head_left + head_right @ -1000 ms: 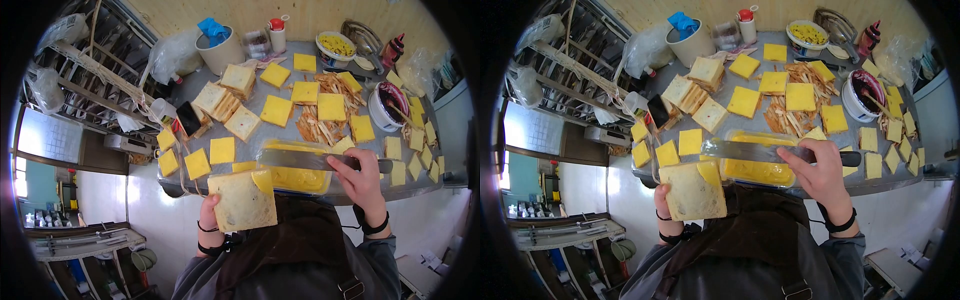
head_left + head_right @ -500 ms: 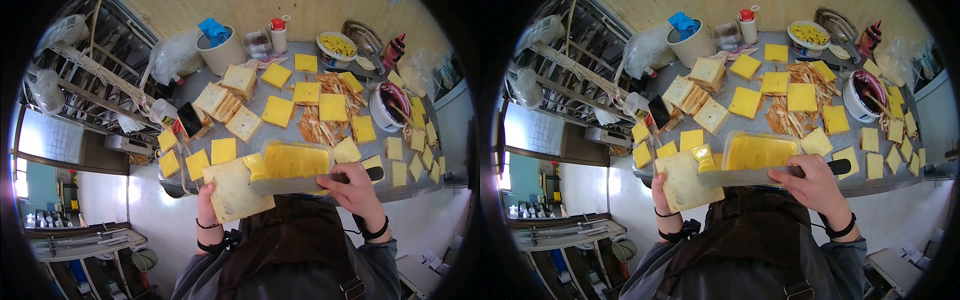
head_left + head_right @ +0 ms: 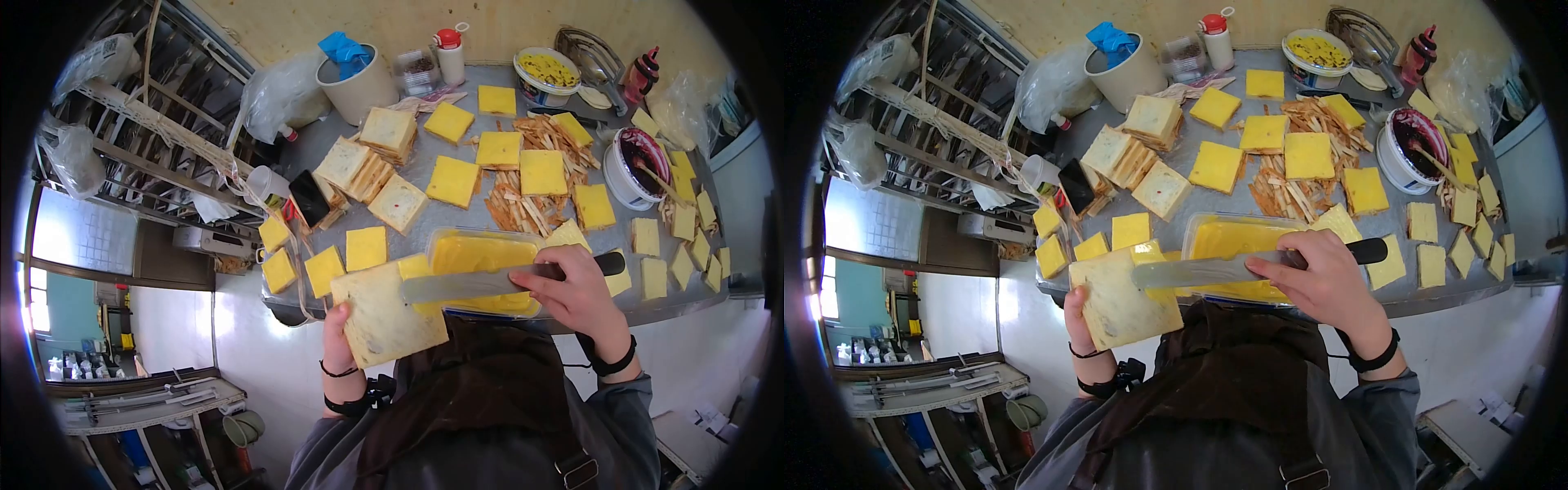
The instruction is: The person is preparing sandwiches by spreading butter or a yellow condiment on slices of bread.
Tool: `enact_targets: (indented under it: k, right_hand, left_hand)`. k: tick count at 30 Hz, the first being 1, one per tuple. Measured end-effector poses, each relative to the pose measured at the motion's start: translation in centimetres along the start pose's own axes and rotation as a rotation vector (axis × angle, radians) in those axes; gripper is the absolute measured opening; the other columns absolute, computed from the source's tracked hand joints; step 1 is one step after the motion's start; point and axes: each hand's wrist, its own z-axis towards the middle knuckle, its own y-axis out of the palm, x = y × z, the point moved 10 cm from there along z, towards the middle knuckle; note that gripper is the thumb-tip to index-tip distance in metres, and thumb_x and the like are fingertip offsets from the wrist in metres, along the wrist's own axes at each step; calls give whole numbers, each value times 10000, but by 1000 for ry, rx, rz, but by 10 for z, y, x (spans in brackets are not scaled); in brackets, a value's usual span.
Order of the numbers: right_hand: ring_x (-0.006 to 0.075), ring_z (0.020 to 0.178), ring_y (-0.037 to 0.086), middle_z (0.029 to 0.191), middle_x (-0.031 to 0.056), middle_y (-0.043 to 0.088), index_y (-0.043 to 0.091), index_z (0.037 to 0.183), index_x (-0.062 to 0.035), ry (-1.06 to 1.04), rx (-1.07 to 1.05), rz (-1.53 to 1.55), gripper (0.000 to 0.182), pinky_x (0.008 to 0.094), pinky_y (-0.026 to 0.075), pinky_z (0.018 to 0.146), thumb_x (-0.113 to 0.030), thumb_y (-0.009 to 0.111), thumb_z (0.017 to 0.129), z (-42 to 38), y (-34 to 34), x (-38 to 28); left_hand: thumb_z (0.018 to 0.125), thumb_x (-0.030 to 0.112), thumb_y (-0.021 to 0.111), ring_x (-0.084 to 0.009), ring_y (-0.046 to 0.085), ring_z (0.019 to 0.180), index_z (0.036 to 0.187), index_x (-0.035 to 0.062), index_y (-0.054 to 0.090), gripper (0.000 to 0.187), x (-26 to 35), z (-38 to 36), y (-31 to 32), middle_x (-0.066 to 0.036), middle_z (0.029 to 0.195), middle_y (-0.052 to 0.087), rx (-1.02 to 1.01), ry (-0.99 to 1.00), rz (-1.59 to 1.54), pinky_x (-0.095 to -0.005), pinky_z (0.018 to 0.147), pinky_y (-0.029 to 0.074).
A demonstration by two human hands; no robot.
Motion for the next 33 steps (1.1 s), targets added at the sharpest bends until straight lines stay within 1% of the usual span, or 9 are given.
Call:
enact_targets:
  k: [3, 6, 12, 15, 18, 20, 26, 30, 33]
  right_hand:
    - [205, 801, 538, 936, 14, 534, 716, 1070, -210, -32, -130, 14, 438, 339, 414, 713, -61, 708, 658, -7, 10, 3]
    - [178, 689, 518, 834, -1, 512, 714, 1061, -264, -47, -107, 22, 422, 318, 400, 651, -102, 750, 674, -7, 10, -3]
    - [193, 751, 525, 896, 2, 517, 712, 1070, -261, -19, -150, 62, 433, 327, 407, 684, -102, 749, 669, -17, 11, -5]
    - [215, 815, 532, 945, 15, 529, 708, 1087, -238, 12, -90, 121, 440, 339, 412, 722, -98, 746, 672, -21, 4, -2]
    - [226, 850, 535, 960, 26, 536, 704, 1099, -220, 136, 61, 127, 441, 350, 412, 747, -99, 745, 676, -20, 2, -1]
    - [225, 854, 534, 962, 28, 534, 705, 1097, -217, 115, 60, 156, 436, 356, 409, 755, -100, 743, 680, -15, 16, -9]
    - [217, 861, 531, 956, 26, 530, 706, 1094, -213, 49, -24, 114, 423, 349, 402, 758, -95, 729, 689, -15, 18, -10]
    - [208, 851, 522, 957, 21, 527, 714, 1078, -206, 75, -36, 64, 416, 340, 402, 752, -75, 720, 683, -25, -1, 5]
    - [214, 825, 506, 973, 30, 525, 718, 1071, -196, 133, 40, 74, 423, 332, 405, 747, -53, 716, 673, -29, -8, 9]
  left_hand:
    - [892, 371, 542, -331, 551, 1186, 1374, -39, 373, 656, 12, 1, -7, -211, 1341, 503, 29, 69, -8, -440, 995, 462]
    - [918, 356, 494, -354, 532, 1206, 1396, -25, 346, 629, 16, 4, -16, -223, 1367, 476, 32, 113, -119, -473, 1011, 448]
    - [951, 356, 446, -345, 520, 1223, 1395, 11, 364, 568, 15, 12, -7, -184, 1380, 479, -6, 128, -324, -485, 1015, 443]
    - [952, 365, 444, -335, 519, 1226, 1392, 20, 373, 564, 15, 13, -3, -169, 1384, 481, 18, 144, -300, -479, 1025, 432]
    - [950, 371, 445, -332, 515, 1230, 1391, 21, 378, 568, 6, 13, -4, -164, 1385, 481, 60, 132, -256, -470, 1036, 419]
    - [948, 373, 447, -335, 511, 1232, 1391, 19, 382, 570, 0, 13, -1, -166, 1380, 486, 59, 116, -252, -465, 1043, 411]
    - [940, 376, 467, -362, 485, 1257, 1408, 20, 369, 597, 7, 13, 10, -181, 1400, 465, -75, 53, -550, -504, 1056, 388]
    - [931, 379, 480, -373, 478, 1262, 1414, 19, 364, 613, 24, 7, 8, -189, 1404, 459, -87, 117, -503, -522, 1055, 385]
    - [928, 379, 478, -371, 482, 1258, 1420, 24, 354, 619, 23, 6, 9, -187, 1409, 453, -61, 146, -428, -528, 1051, 390]
